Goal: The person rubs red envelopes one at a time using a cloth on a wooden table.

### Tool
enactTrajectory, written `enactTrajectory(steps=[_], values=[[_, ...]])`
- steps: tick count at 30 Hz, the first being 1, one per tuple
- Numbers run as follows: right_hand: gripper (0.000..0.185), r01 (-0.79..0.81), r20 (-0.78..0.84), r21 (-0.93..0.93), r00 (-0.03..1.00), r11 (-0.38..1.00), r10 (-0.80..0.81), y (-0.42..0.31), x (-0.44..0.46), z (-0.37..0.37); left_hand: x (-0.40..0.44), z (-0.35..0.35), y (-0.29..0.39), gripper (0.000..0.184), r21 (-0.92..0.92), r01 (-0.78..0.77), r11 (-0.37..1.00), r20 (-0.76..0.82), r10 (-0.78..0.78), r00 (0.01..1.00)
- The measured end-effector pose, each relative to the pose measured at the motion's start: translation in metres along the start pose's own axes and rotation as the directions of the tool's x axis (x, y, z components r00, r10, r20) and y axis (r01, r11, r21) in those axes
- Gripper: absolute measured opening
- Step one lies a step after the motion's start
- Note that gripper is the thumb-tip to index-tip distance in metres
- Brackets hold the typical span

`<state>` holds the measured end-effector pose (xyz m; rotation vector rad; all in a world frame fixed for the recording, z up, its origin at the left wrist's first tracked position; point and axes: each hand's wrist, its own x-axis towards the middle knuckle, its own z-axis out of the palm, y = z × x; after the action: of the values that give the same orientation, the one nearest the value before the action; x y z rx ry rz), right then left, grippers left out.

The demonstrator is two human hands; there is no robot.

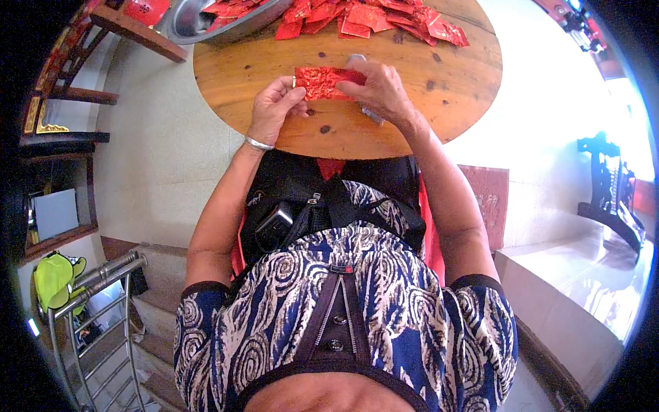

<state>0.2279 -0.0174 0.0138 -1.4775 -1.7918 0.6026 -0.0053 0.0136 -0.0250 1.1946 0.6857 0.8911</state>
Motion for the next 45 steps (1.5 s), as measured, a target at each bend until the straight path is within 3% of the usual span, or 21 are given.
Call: enactTrajectory(steps=[2,7,11,13,20,22,25,26,32,34,35,37,41,44,45], values=[[0.028,-0.009,0.028,-0.007,1.0,1.0,0.01,0.0,0.0,-0.001,0.001,0.002,-0.003,0.013,-0.075,0.029,0.997,-0.059,-0.034,0.998],[0.029,0.044,0.111,-0.159,0.993,0.986,-0.027,0.0,0.001,-0.001,0.001,-0.001,-0.001,0.011,-0.056,0.058,0.997,-0.022,-0.059,0.998],[0.029,-0.052,0.125,-0.078,0.99,0.996,0.061,-0.006,-0.001,-0.005,0.001,0.0,-0.003,0.01,-0.067,0.085,0.994,-0.042,-0.088,0.995],[0.028,-0.004,-0.092,0.075,0.996,0.997,0.011,0.005,0.001,0.001,0.002,-0.001,-0.004,0.009,-0.084,0.074,0.994,-0.047,-0.079,0.996],[0.031,-0.005,-0.201,0.085,0.979,0.996,0.022,0.022,0.005,0.0,0.003,-0.009,-0.008,0.009,-0.128,0.09,0.988,-0.079,-0.101,0.992],[0.035,0.047,-0.275,-0.317,0.951,0.947,-0.14,0.021,0.0,0.003,0.005,-0.011,-0.009,0.01,-0.097,0.11,0.989,-0.093,-0.119,0.989],[0.036,-0.014,-0.176,-0.41,0.982,0.912,-0.064,0.023,-0.004,0.008,0.003,-0.009,-0.004,0.011,-0.019,0.19,0.982,-0.131,-0.19,0.973],[0.036,-0.014,-0.176,-0.41,0.982,0.912,-0.064,0.023,-0.005,0.008,0.003,-0.008,-0.002,0.012,0.027,0.248,0.968,-0.157,-0.241,0.958],[0.031,0.007,-0.202,-0.337,0.976,0.941,-0.079,0.025,-0.001,0.01,0.002,-0.005,-0.003,0.02,0.031,0.27,0.962,-0.158,-0.262,0.952],[0.029,-0.007,-0.302,-0.131,0.953,0.991,-0.033,0.005,0.001,0.008,0.002,-0.004,-0.001,0.02,0.039,0.287,0.957,-0.161,-0.278,0.947],[0.029,-0.006,-0.299,-0.13,0.954,0.991,-0.033,-0.003,0.0,0.008,0.001,-0.003,0.001,0.021,0.05,0.305,0.951,-0.159,-0.294,0.943],[0.028,0.136,-0.265,-0.015,0.955,0.991,-0.135,-0.019,-0.002,0.014,0.002,-0.003,-0.001,0.021,0.049,0.312,0.949,-0.149,-0.301,0.942],[0.025,0.29,-0.176,-0.073,0.938,0.954,-0.299,-0.027,-0.007,0.045,0.0,0.003,-0.002,0.02,0.019,0.331,0.944,-0.079,-0.328,0.941],[0.024,0.271,-0.097,-0.125,0.954,0.954,-0.284,-0.016,-0.011,0.063,-0.001,0.006,-0.002,0.018,0.045,0.331,0.943,-0.121,-0.323,0.938],[0.022,0.196,-0.067,-0.152,0.976,0.969,-0.208,-0.019,-0.01,0.062,-0.001,0.006,-0.003,0.018,0.046,0.328,0.943,-0.117,-0.321,0.94]])
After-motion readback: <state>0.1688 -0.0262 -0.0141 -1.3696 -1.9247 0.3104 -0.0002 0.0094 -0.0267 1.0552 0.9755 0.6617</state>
